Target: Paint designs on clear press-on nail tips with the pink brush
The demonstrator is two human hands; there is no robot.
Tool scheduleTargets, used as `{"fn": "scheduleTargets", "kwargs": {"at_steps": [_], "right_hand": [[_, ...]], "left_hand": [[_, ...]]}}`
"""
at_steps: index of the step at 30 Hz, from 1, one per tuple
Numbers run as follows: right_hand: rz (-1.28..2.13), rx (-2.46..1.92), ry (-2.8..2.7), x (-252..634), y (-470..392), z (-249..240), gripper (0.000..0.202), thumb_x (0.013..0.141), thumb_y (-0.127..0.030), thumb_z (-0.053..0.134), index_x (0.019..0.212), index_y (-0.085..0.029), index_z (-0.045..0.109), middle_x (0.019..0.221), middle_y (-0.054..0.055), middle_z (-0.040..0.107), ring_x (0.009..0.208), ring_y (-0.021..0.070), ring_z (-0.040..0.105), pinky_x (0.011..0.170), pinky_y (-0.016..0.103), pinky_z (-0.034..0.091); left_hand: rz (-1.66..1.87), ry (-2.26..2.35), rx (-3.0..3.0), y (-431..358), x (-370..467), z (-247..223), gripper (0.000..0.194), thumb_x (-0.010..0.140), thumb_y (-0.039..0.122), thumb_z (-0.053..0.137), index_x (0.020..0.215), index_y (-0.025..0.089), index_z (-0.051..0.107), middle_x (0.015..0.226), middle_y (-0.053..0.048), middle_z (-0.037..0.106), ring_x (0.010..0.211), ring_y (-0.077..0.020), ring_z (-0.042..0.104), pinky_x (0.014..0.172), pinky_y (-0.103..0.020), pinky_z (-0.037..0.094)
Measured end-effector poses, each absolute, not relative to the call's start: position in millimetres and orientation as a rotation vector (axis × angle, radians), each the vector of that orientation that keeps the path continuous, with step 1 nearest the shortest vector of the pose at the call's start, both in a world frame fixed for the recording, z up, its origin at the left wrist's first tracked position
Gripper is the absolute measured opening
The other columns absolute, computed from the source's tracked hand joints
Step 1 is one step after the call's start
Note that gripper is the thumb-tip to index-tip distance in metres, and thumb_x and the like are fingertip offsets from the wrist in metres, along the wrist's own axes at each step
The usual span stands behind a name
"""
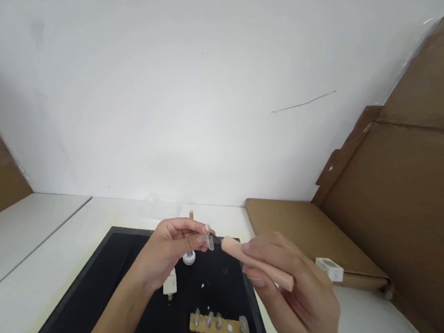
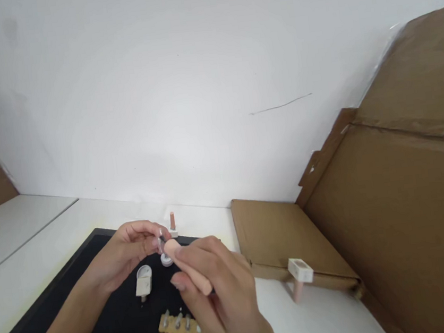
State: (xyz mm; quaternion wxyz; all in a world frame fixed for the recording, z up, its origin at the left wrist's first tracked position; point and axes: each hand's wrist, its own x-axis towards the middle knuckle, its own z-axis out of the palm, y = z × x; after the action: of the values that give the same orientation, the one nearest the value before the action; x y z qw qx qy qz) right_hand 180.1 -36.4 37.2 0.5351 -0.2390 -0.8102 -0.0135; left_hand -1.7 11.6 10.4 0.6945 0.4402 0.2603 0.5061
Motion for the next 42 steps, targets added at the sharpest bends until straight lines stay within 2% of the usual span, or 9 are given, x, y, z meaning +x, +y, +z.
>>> {"fn": "scheduleTargets", "kwargs": {"at_steps": [7, 12, 17, 22, 27, 33, 38, 42], "right_hand": [[-0.023, -0.620, -1.948, 178.3, -37.6, 36.9, 0.010, 0.092, -0.017, 0.050, 0.097, -0.022, 0.056, 0.063, 0.000, 0.062, 0.052, 0.0141, 0.057, 0.047, 0.026, 0.045], [-0.047, -0.599, -1.937, 177.3, -35.6, 37.6, 0.020, 0.090, -0.014, 0.053, 0.107, -0.022, 0.058, 0.074, 0.002, 0.065, 0.063, 0.0154, 0.062, 0.052, 0.026, 0.048], [0.000, -0.610, -1.957, 176.6, -36.0, 38.7, 0.012, 0.090, -0.015, 0.051, 0.097, -0.022, 0.057, 0.067, 0.000, 0.065, 0.051, 0.0137, 0.058, 0.047, 0.025, 0.045], [-0.031, -0.571, -1.931, 177.7, -34.7, 37.0, 0.020, 0.088, -0.013, 0.053, 0.106, -0.022, 0.058, 0.076, 0.003, 0.065, 0.063, 0.0153, 0.061, 0.052, 0.026, 0.048], [0.056, -0.603, -1.933, 176.2, -36.2, 38.0, 0.013, 0.088, -0.012, 0.053, 0.094, -0.022, 0.058, 0.066, 0.000, 0.064, 0.053, 0.0143, 0.058, 0.048, 0.026, 0.046], [0.004, -0.582, -1.924, 175.4, -34.7, 38.1, 0.019, 0.090, -0.015, 0.053, 0.106, -0.022, 0.058, 0.076, 0.004, 0.065, 0.063, 0.0166, 0.061, 0.053, 0.027, 0.050], [0.078, -0.574, -1.919, 174.3, -35.0, 36.5, 0.007, 0.092, -0.017, 0.051, 0.092, -0.021, 0.057, 0.066, 0.000, 0.061, 0.053, 0.0128, 0.055, 0.048, 0.025, 0.045], [0.057, -0.578, -1.860, 175.0, -34.0, 34.9, 0.014, 0.091, -0.016, 0.053, 0.103, -0.021, 0.058, 0.076, 0.002, 0.063, 0.063, 0.0143, 0.059, 0.052, 0.025, 0.048]], "left_hand": [[1.139, 0.581, 0.978, 11.2, -2.4, 13.6, 0.015, 0.059, 0.024, 0.088, 0.065, 0.016, 0.076, 0.072, -0.002, 0.073, 0.060, -0.0096, 0.060, 0.066, -0.023, 0.046], [1.134, 0.589, 0.974, 11.0, -2.4, 13.3, 0.016, 0.059, 0.025, 0.087, 0.067, 0.016, 0.076, 0.075, -0.003, 0.074, 0.062, -0.0110, 0.062, 0.070, -0.025, 0.047], [1.136, 0.587, 0.973, 11.2, -2.4, 12.9, 0.015, 0.060, 0.022, 0.087, 0.066, 0.015, 0.076, 0.077, -0.004, 0.075, 0.061, -0.0104, 0.061, 0.068, -0.025, 0.047], [1.129, 0.573, 0.951, 10.2, -2.5, 12.5, 0.017, 0.058, 0.024, 0.088, 0.067, 0.016, 0.076, 0.078, -0.004, 0.075, 0.062, -0.0104, 0.062, 0.067, -0.024, 0.047], [1.125, 0.570, 0.960, 10.8, -2.9, 13.9, 0.017, 0.059, 0.024, 0.088, 0.065, 0.015, 0.075, 0.075, -0.004, 0.074, 0.062, -0.0102, 0.062, 0.068, -0.024, 0.047], [1.120, 0.563, 0.937, 10.9, -2.8, 14.0, 0.020, 0.056, 0.027, 0.090, 0.065, 0.015, 0.076, 0.076, -0.004, 0.075, 0.062, -0.0106, 0.062, 0.068, -0.025, 0.049], [1.110, 0.565, 0.930, 10.4, -3.8, 13.9, 0.018, 0.056, 0.025, 0.090, 0.064, 0.016, 0.076, 0.075, -0.003, 0.075, 0.062, -0.0098, 0.063, 0.066, -0.022, 0.048], [1.103, 0.546, 0.938, 10.1, -3.8, 13.4, 0.019, 0.057, 0.027, 0.089, 0.065, 0.016, 0.075, 0.076, -0.002, 0.075, 0.061, -0.0096, 0.063, 0.067, -0.022, 0.049]]}}
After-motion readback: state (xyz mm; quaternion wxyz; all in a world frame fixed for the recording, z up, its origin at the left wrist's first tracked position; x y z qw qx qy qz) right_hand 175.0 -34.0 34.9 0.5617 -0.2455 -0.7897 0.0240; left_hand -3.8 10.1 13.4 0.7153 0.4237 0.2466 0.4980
